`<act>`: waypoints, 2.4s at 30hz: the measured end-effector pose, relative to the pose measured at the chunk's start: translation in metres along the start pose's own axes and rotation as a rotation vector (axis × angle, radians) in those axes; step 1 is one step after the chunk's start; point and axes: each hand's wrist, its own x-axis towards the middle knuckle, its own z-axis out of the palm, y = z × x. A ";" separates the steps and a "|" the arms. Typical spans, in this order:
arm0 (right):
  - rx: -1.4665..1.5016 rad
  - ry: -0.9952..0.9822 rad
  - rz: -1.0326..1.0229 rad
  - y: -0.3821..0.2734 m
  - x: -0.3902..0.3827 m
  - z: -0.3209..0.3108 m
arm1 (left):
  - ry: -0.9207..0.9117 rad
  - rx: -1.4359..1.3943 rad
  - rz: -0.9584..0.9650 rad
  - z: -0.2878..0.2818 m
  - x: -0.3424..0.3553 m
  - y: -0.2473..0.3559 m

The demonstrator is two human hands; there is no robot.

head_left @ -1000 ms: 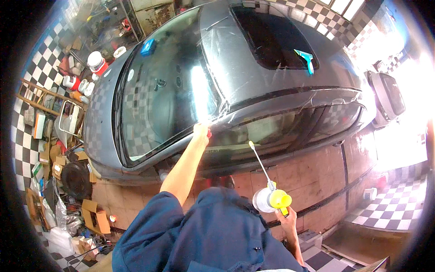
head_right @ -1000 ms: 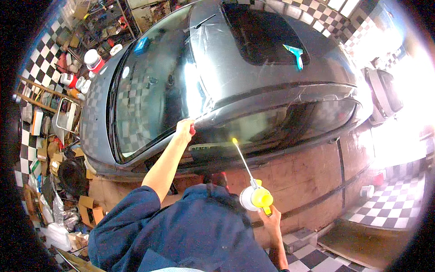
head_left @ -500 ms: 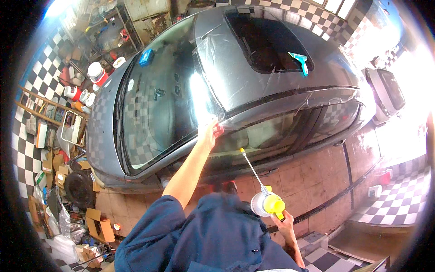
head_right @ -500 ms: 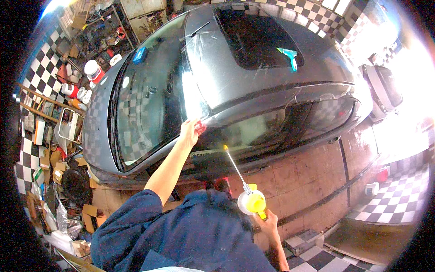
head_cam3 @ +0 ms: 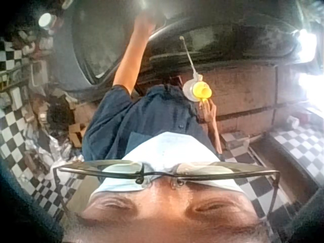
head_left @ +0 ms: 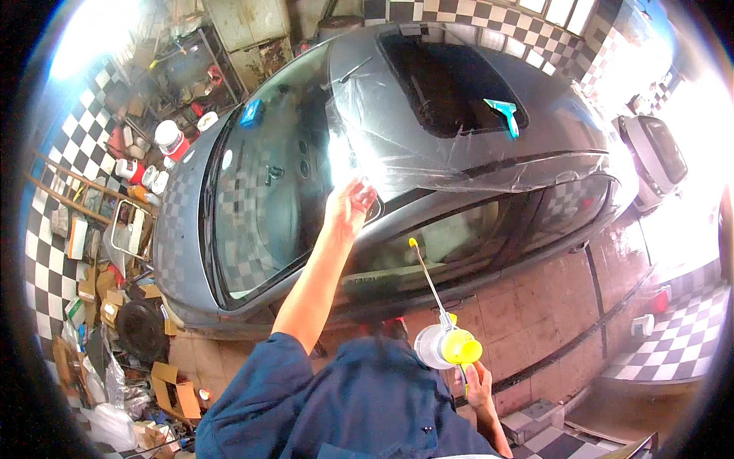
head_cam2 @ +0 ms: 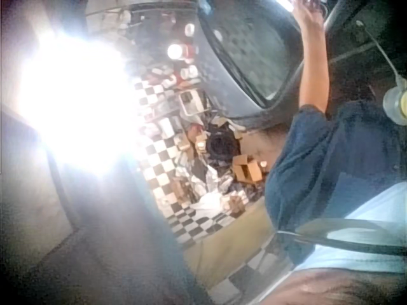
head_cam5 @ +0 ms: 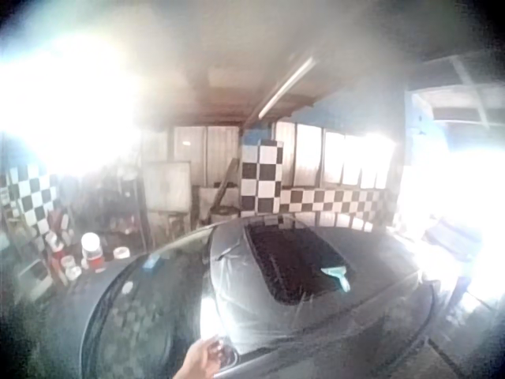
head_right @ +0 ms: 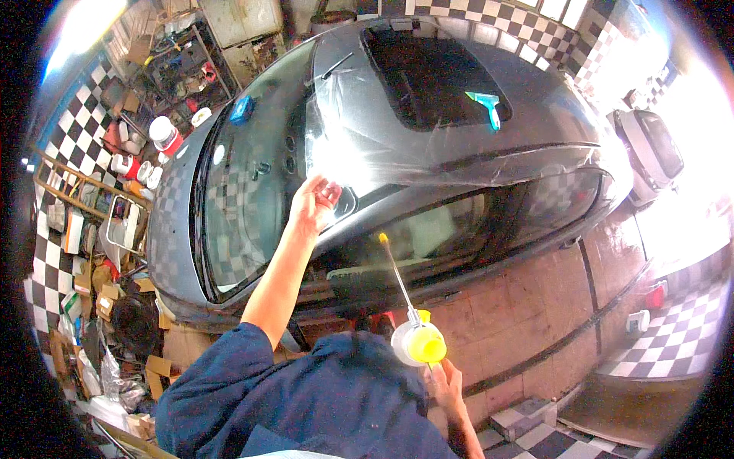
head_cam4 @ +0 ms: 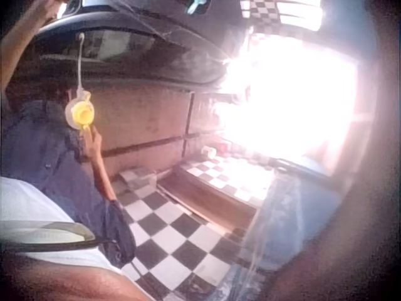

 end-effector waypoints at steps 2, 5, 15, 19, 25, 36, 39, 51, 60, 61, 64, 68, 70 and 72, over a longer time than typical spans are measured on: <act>0.054 0.007 -0.012 -0.010 0.004 0.011 | -0.014 -0.033 0.012 0.003 0.001 0.004; 0.042 -0.008 0.014 -0.012 0.011 0.015 | -0.042 0.027 0.057 0.006 0.003 0.009; 0.013 -0.001 -0.011 -0.022 0.028 0.025 | -0.096 0.045 0.061 0.029 -0.015 0.010; 0.061 0.038 0.002 -0.030 0.031 0.028 | -0.106 0.094 0.080 0.034 -0.020 0.010; 0.071 0.081 0.023 -0.029 0.033 0.024 | -0.123 0.167 0.083 0.034 -0.020 0.014; 0.069 0.092 -0.070 -0.021 0.033 0.015 | -0.127 0.215 0.117 0.048 -0.023 0.020; 0.070 0.084 -0.083 -0.021 0.034 0.015 | -0.159 0.177 0.108 0.046 -0.019 0.020; 0.121 0.037 -0.003 -0.027 0.046 0.023 | -0.159 0.188 0.140 0.047 -0.020 0.016; 0.159 0.005 -0.010 -0.032 0.061 0.035 | -0.113 0.150 0.199 0.044 -0.018 0.014; 0.162 0.005 -0.010 -0.032 0.062 0.037 | -0.089 0.150 0.173 0.044 -0.018 0.015; 0.131 -0.013 -0.019 -0.028 0.066 0.038 | -0.078 0.120 0.159 0.038 -0.016 0.016; 0.126 0.001 -0.006 -0.034 0.067 0.043 | -0.092 0.137 0.147 0.050 -0.023 0.019; 0.130 0.011 0.000 -0.034 0.068 0.045 | -0.105 0.128 0.143 0.053 -0.022 0.020; 0.163 0.011 -0.004 -0.038 0.069 0.048 | -0.119 0.112 0.141 0.055 -0.021 0.019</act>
